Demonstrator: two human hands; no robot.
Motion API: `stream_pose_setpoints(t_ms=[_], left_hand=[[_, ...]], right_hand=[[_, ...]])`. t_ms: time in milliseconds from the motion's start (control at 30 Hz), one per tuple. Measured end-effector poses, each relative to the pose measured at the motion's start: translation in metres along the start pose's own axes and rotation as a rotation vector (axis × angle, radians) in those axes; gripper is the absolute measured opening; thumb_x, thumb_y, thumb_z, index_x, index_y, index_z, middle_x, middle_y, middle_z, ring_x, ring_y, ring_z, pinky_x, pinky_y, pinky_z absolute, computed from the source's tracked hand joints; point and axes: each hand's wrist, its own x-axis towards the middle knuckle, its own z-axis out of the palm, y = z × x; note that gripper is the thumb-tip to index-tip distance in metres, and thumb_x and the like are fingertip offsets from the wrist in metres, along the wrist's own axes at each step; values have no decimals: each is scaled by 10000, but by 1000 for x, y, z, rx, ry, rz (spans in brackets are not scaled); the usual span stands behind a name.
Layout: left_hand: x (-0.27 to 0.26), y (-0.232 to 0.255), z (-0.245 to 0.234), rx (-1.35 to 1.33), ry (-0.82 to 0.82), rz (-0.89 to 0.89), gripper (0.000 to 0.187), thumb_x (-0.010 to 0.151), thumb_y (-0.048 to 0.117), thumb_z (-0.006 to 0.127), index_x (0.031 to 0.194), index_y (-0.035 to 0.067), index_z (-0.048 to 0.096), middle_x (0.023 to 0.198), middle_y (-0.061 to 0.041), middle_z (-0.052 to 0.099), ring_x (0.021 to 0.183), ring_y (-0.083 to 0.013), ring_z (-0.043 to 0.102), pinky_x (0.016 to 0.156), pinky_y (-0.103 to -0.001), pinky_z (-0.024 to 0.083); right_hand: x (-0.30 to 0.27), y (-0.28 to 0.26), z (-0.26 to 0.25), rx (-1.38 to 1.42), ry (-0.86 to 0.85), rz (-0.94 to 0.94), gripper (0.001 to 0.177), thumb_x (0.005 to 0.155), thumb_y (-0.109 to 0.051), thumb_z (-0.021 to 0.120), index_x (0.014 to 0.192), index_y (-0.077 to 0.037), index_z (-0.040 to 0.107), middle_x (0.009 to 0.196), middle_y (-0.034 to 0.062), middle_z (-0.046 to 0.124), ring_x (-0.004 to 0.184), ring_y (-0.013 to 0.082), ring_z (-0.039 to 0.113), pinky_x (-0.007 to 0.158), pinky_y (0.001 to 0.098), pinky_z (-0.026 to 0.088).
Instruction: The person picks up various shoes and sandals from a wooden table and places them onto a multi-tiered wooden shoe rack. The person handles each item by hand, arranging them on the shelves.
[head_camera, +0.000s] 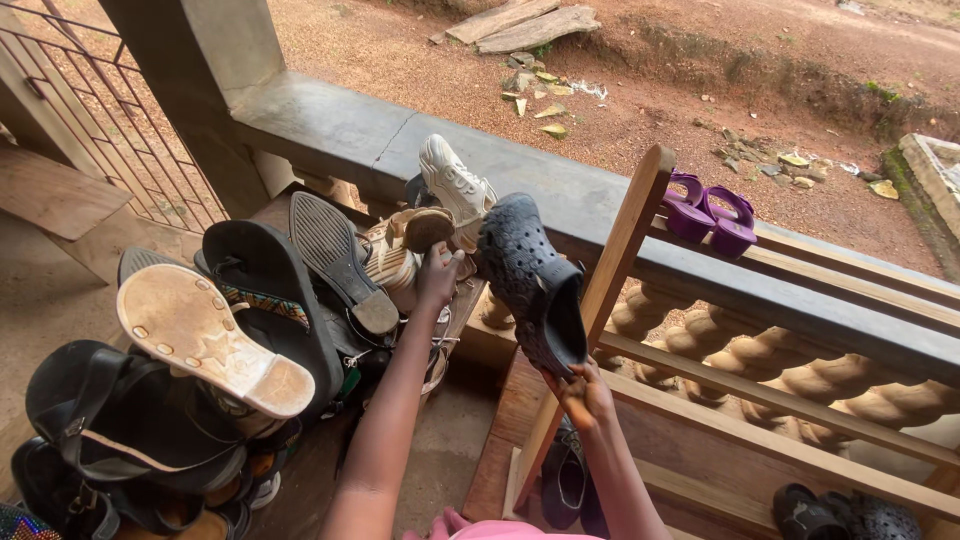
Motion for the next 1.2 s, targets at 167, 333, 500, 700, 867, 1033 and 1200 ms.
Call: stream_pose_setpoints(t_ms=[167,333,500,700,867,1033,1200], left_hand=[[-14,7,-6,-155,10,13,520,943,344,687,1348,44,562,1308,-151,653,1135,-252,680,949,-373,534],[-49,17,-3,-350,32,-39,370,918,231,676,1231,39,624,1194,-96,682,1069,-209,670,932,-341,538],[-130,32,14,-652,-79,-86,239,1004,174,580,1191,42,647,1132,-44,638,1061,-167,586,959,-318,464],[-266,35,64,-818,-207,-38,263,1107,190,542,1214,-22,654,1107,-37,651,1032,-119,572,946,-291,462],[-342,40,128,-770,-593,-155,283,1055,185,566,1244,-14,634,1118,-39,686,1017,-115,602,915,-290,495],[-385,33,205,-381,-1007,-96,290,992,176,644,1211,-13,666,1124,-50,726,1022,-109,633,910,-283,521],[-434,16,255,-66,-1380,-325,297,1001,173,572,1240,18,658,1093,-54,722,966,-119,651,866,-272,521]], right_hand=[[-36,9,-39,25,27,-9,510,892,38,438,1370,-135,406,1409,176,514,1278,362,562,1055,564,486],[-64,23,-69,-9,93,4,509,866,42,436,1334,-158,426,1389,171,529,1223,373,590,1003,558,519],[-90,27,-94,-56,145,-35,589,790,49,410,1326,-193,436,1324,128,580,1159,366,614,906,607,533],[-134,-15,-144,-125,113,-265,630,742,63,434,1336,-140,478,1273,140,642,1077,371,662,769,601,562],[-187,-78,-224,-106,170,-398,599,755,75,430,1324,-82,535,1293,119,632,1186,257,622,967,437,535],[-261,-112,-320,-197,341,-475,603,753,77,440,1330,-55,558,1289,93,642,1210,208,603,1021,351,479],[-332,-96,-393,-107,714,-298,547,763,-15,457,1280,-163,558,1147,84,667,934,269,670,714,548,608]])
